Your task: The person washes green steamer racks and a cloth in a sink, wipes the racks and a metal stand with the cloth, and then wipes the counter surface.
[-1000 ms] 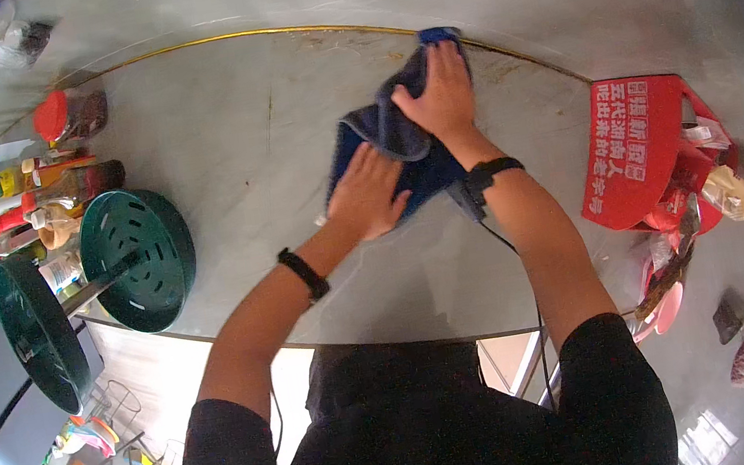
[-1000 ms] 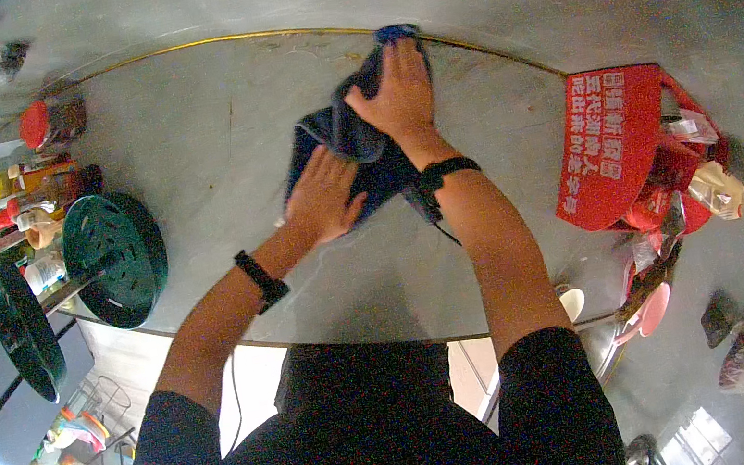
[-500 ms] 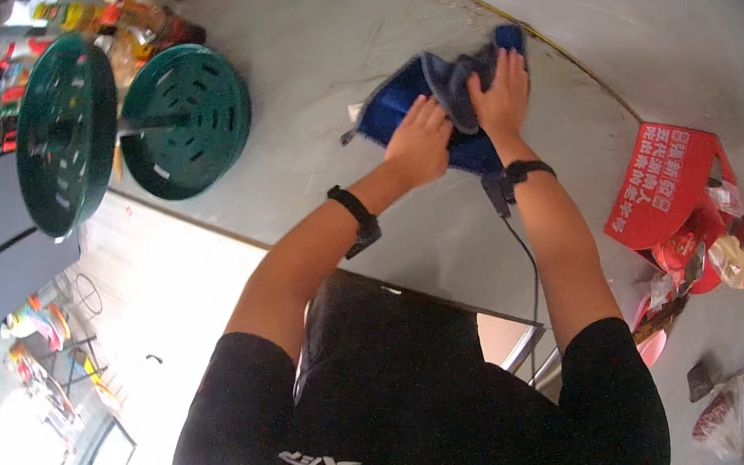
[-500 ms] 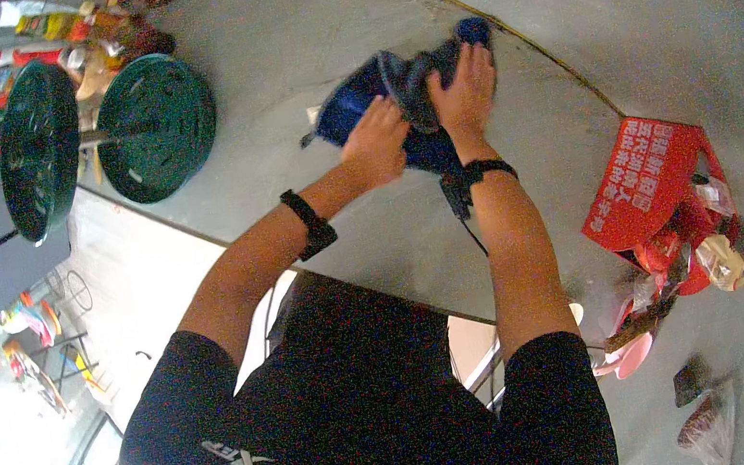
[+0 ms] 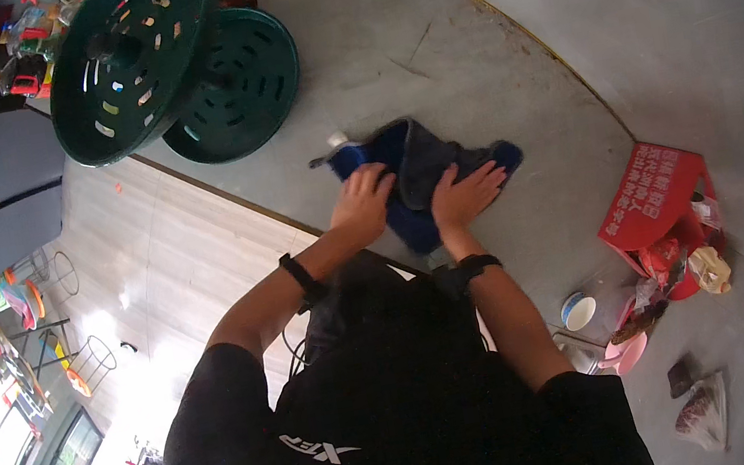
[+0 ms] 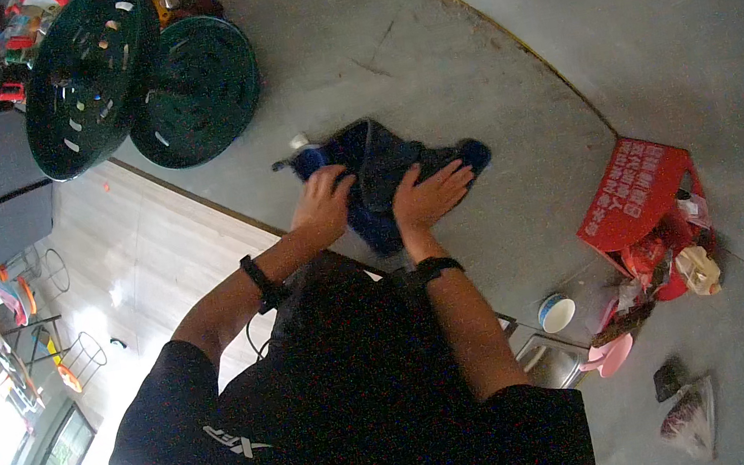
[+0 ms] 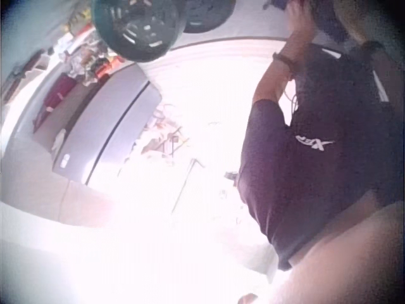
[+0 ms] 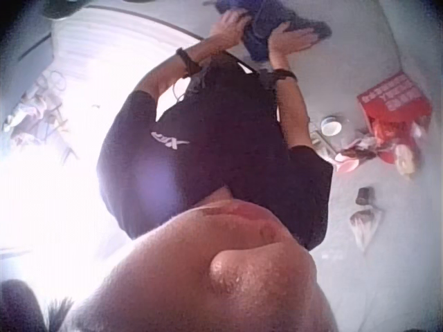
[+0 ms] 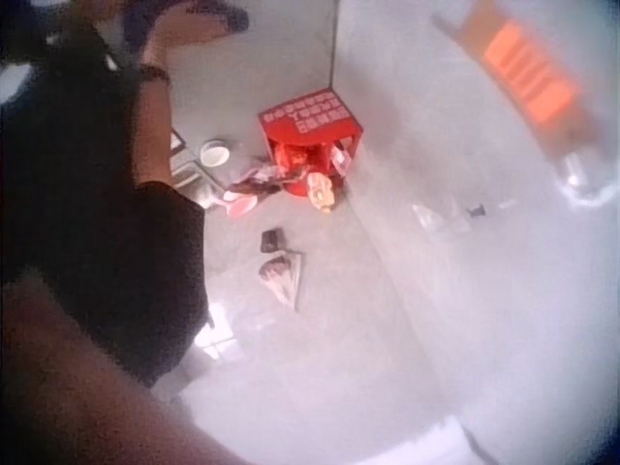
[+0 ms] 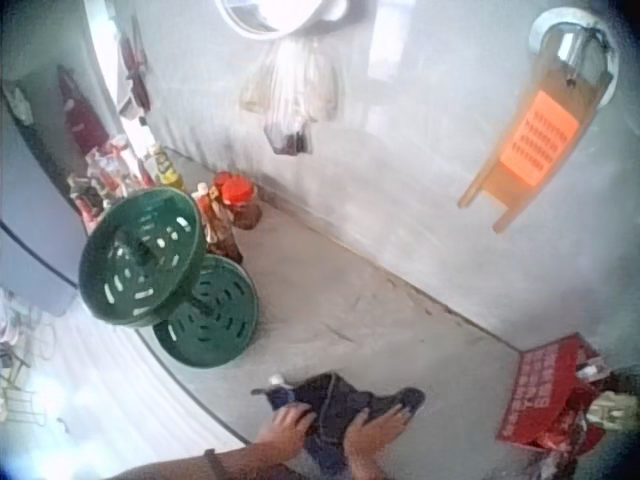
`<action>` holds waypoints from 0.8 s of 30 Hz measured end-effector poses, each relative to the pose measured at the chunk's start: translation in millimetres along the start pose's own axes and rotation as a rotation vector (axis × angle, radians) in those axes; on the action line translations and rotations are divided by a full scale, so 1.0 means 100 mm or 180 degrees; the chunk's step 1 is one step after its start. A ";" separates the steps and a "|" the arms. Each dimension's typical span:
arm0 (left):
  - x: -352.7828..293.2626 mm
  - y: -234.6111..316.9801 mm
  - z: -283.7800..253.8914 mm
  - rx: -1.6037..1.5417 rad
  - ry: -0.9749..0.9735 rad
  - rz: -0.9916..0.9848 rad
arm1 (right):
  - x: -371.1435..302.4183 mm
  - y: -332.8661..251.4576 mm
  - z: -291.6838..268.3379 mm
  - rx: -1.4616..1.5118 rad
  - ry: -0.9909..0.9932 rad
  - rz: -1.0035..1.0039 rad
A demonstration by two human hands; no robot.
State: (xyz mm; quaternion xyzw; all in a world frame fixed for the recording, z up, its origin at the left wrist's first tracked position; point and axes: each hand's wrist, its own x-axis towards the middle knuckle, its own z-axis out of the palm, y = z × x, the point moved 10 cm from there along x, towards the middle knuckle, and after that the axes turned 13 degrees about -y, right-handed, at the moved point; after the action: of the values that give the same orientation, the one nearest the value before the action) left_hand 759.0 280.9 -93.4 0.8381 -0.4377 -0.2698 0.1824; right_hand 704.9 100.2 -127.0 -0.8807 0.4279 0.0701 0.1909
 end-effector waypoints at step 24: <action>2.51 -0.82 -1.44 0.0807 0.0890 -0.0876 | 1.08 -1.27 -0.07 0.0202 0.0307 -0.0342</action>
State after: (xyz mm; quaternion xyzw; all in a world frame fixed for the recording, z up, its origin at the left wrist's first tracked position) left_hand 1017.8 127.2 -98.2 0.9353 -0.3201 -0.1162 0.0961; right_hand 871.2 89.5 -116.6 -0.8982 0.3907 0.0037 0.2014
